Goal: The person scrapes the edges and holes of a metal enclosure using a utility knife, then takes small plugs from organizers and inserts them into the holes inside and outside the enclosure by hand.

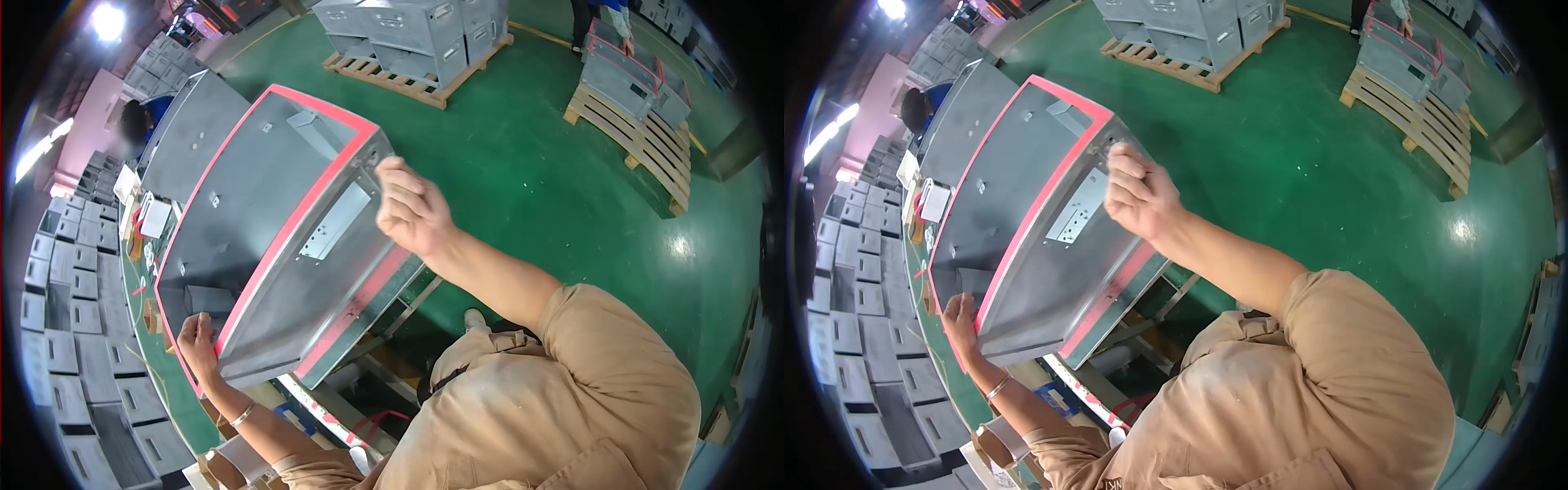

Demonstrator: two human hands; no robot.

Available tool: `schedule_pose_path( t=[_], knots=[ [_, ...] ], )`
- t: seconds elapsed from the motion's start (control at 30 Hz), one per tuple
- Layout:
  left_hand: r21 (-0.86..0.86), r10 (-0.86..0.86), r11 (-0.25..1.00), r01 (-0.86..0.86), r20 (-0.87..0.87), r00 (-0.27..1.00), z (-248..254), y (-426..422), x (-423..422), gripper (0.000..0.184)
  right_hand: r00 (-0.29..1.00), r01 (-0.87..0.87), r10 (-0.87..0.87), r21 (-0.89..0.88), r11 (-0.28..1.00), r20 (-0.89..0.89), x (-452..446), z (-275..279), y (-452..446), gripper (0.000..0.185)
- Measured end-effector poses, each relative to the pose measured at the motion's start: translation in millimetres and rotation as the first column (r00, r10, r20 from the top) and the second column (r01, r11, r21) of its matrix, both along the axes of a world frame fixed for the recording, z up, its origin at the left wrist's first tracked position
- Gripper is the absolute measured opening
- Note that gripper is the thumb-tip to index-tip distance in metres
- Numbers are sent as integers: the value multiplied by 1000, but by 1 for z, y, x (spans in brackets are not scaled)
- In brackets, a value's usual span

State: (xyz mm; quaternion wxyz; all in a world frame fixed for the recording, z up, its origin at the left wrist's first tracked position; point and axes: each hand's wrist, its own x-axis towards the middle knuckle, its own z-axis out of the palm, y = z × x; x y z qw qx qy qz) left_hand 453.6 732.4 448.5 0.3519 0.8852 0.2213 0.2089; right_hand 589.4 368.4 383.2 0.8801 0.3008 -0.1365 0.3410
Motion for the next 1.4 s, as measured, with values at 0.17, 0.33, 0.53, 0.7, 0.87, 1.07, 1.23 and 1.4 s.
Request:
schedule_pose_path(
  t=[0.17, 0.33, 0.53, 0.7, 0.87, 1.07, 1.23, 1.4],
  knots=[
    [18, 16, 1000, -16, 15, 1000, -1, -4, -1, 22, 964, 267, -151, -753, 602, 221, 1, -61, -43, 20],
    [-11, 21, 1000, -21, 35, 999, -2, -6, -1, 22, 729, 680, 528, -383, -625, 435, -2, -165, -63, 20],
    [-47, 2, 999, -1, 24, 1000, -5, 5, 0, 20, 659, 671, 603, 11, -741, 449, 4, -199, -47, 15],
    [-112, -5, 994, 6, 2, 1000, -4, 7, -2, 18, 620, 682, 666, 135, -719, 415, 17, -193, -36, 13],
    [-151, 25, 988, -21, 22, 999, -4, 6, -1, 19, 467, 658, 746, 378, -652, 474, 23, -204, -39, 12],
    [-146, 39, 989, -39, -2, 999, -1, 6, -3, 22, 430, 644, 815, 501, -579, 388, 26, -203, -40, 17],
    [-122, 52, 991, -50, 12, 999, -1, 7, -3, 23, 485, 660, 800, 452, -599, 352, 27, -212, -35, 15],
    [-119, 44, 992, -40, 27, 999, -2, 8, -3, 23, 779, 613, 567, -517, -597, 267, 39, -212, -41, 14]
  ],
)
